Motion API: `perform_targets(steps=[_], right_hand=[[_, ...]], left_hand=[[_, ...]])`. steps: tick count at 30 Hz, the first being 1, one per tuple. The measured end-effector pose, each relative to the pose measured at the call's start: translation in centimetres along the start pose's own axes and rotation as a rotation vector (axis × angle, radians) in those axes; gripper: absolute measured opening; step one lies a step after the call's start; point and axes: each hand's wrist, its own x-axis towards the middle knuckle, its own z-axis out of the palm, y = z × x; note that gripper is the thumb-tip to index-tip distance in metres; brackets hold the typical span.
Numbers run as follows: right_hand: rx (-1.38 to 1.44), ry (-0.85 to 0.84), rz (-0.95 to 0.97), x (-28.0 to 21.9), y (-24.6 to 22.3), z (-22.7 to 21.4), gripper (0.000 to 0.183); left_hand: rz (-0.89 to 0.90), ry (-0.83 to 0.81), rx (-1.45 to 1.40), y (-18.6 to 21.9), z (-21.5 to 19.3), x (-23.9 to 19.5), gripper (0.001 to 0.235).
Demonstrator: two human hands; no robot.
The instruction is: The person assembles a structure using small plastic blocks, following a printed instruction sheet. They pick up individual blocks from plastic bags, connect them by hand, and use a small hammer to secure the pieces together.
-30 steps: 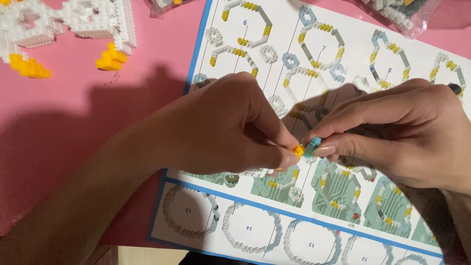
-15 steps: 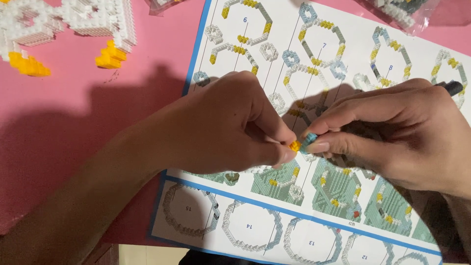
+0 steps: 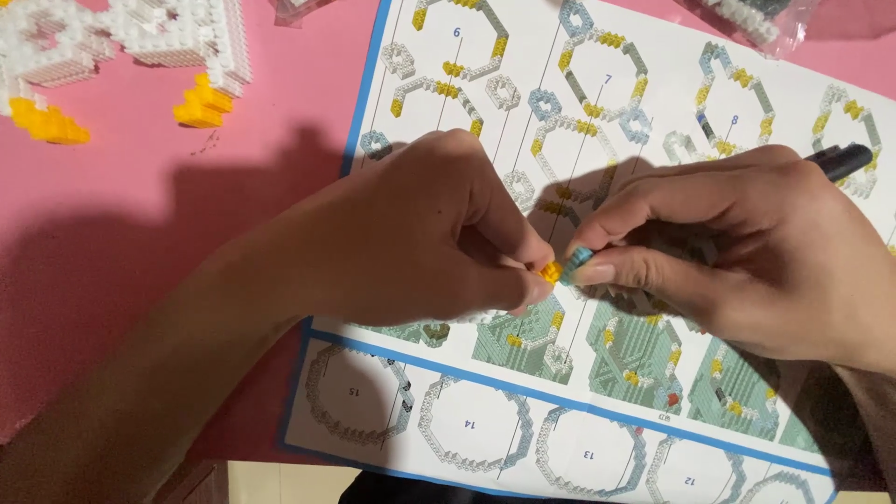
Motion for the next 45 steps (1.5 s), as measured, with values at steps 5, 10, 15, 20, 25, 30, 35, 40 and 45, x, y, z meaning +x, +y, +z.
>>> perform_targets(steps=[5, 10, 15, 20, 25, 30, 35, 40, 45], right_hand=[[-0.007, -0.045, 0.116, -0.2, 0.2, -0.2, 0.020], [-0.013, -0.069, 0.136, -0.2, 0.5, -0.3, 0.019], [-0.014, -0.066, 0.145, 0.2, 0.0, -0.2, 0.018], [-0.076, -0.025, 0.006, 0.4, -0.4, 0.0, 0.016], [-0.097, -0.012, 0.056, 0.0, -0.2, 0.3, 0.017], [-0.061, -0.030, 0.262, -0.1, -0.1, 0.4, 0.018], [-0.042, 0.028, 0.100, -0.2, -0.3, 0.5, 0.014], [0.095, 0.017, 0.185, -0.3, -0.2, 0.3, 0.012], [0.385, 0.057, 0.377, -0.7, 0.0, 0.6, 0.013]], left_hand=[[0.043, 0.009, -0.005, 0.0, 0.1, -0.1, 0.013], [-0.070, 0.000, 0.090, 0.7, 0.1, 0.0, 0.014], [-0.060, -0.012, 0.062, 0.6, 0.2, 0.1, 0.012], [-0.075, 0.010, 0.072, 0.8, 0.1, 0.1, 0.011], [-0.156, -0.006, 0.089, 1.2, 0.1, 0.2, 0.012], [-0.117, 0.002, 0.022, 1.1, 0.2, 0.1, 0.010], [-0.128, -0.001, -0.015, 1.0, 0.1, 0.2, 0.013], [-0.038, -0.005, -0.089, 0.4, -0.2, 0.2, 0.014], [0.109, 0.019, -0.159, -0.9, -0.2, 0.3, 0.013]])
